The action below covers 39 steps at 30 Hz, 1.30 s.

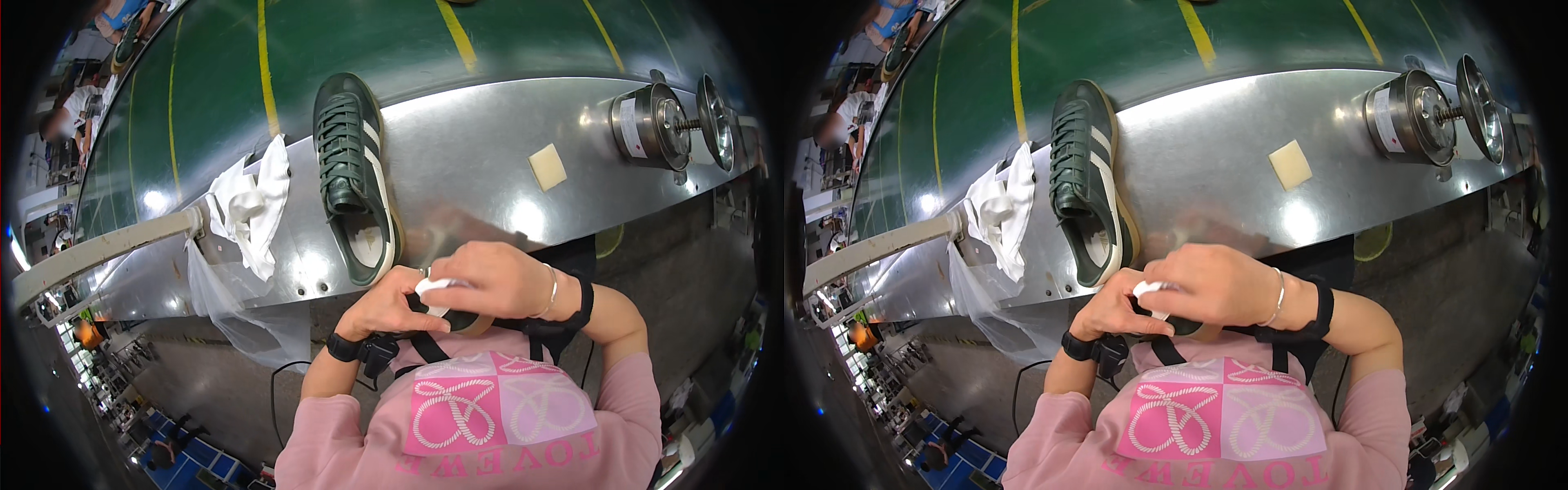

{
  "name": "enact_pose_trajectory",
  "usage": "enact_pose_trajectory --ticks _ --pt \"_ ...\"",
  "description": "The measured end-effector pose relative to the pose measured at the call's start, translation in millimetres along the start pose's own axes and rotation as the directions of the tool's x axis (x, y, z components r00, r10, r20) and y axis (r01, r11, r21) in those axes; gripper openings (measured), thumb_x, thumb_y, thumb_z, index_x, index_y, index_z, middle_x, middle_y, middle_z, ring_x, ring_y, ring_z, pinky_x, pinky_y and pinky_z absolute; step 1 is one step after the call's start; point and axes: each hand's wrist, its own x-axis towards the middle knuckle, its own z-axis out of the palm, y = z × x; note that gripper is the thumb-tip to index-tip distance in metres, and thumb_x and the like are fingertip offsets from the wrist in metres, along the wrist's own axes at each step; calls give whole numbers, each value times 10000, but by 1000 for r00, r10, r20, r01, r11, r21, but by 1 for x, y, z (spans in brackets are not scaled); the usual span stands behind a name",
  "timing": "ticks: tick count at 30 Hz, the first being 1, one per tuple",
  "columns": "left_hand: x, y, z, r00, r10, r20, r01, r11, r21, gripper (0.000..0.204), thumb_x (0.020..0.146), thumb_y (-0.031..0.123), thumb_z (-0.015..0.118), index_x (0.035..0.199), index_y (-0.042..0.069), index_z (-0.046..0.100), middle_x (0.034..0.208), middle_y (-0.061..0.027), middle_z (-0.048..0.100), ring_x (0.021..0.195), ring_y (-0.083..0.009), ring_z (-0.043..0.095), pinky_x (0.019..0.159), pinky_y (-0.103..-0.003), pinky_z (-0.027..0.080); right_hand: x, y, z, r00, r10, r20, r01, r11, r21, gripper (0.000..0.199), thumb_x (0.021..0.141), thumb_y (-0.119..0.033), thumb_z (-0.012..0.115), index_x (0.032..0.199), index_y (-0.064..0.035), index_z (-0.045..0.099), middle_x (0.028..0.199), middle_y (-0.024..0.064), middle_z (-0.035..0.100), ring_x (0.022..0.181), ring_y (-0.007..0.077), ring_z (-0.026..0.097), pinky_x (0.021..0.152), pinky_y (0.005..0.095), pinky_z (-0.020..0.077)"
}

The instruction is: The person picks up a pair of shoes, wipes the heels and soles with a cloth, and places them on the conveyor belt, then repeats the process with a second pair and a single shoe.

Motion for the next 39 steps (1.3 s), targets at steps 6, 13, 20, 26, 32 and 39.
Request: enact_pose_trajectory --ticks 6,13,20,26,32,39 --pt "-6 11 13 996 87 20 -88 990 112 322 729 128 859 971 5 687 924 -71 689 823 -176 616 767 -321 487 -23 25 4 989 139 -46 -139 990 3 275 787 -71 660 1056 -99 712 1023 91 664 849 271 652 702 354 527" --pt "-24 0 22 979 192 71 -204 948 245 284 703 141 874 896 27 700 834 -98 624 761 -287 579 714 -372 467 -30 14 11 969 224 -102 -199 958 207 356 729 40 684 1046 -118 726 1002 69 655 896 255 660 755 342 549" --pt "-30 -5 25 973 193 126 -215 956 200 299 684 99 880 919 33 707 959 -111 674 880 -319 629 767 -382 480 -30 -7 13 981 175 -81 -129 909 397 310 784 -12 681 1058 -149 730 1022 56 662 888 243 665 745 321 553" --pt "-28 -4 22 958 224 177 -262 938 227 322 681 87 880 949 37 709 993 -118 689 928 -327 640 804 -396 490 -41 -8 23 995 86 -56 -60 929 365 279 803 -76 676 1066 -150 730 1038 61 667 856 238 662 718 321 554" --pt "-24 -2 21 956 238 172 -272 939 212 291 681 78 869 916 40 702 959 -107 681 882 -325 626 772 -396 481 -40 -6 24 986 132 -99 -102 960 262 253 813 -98 652 1052 -132 730 1018 63 670 848 233 661 726 317 556" --pt "-27 -11 19 962 219 164 -255 934 249 280 667 110 885 865 37 701 877 -107 657 843 -309 618 748 -391 474 -47 0 26 978 204 35 -206 947 245 183 845 -104 622 1010 -125 699 1030 60 660 900 267 666 773 351 555"
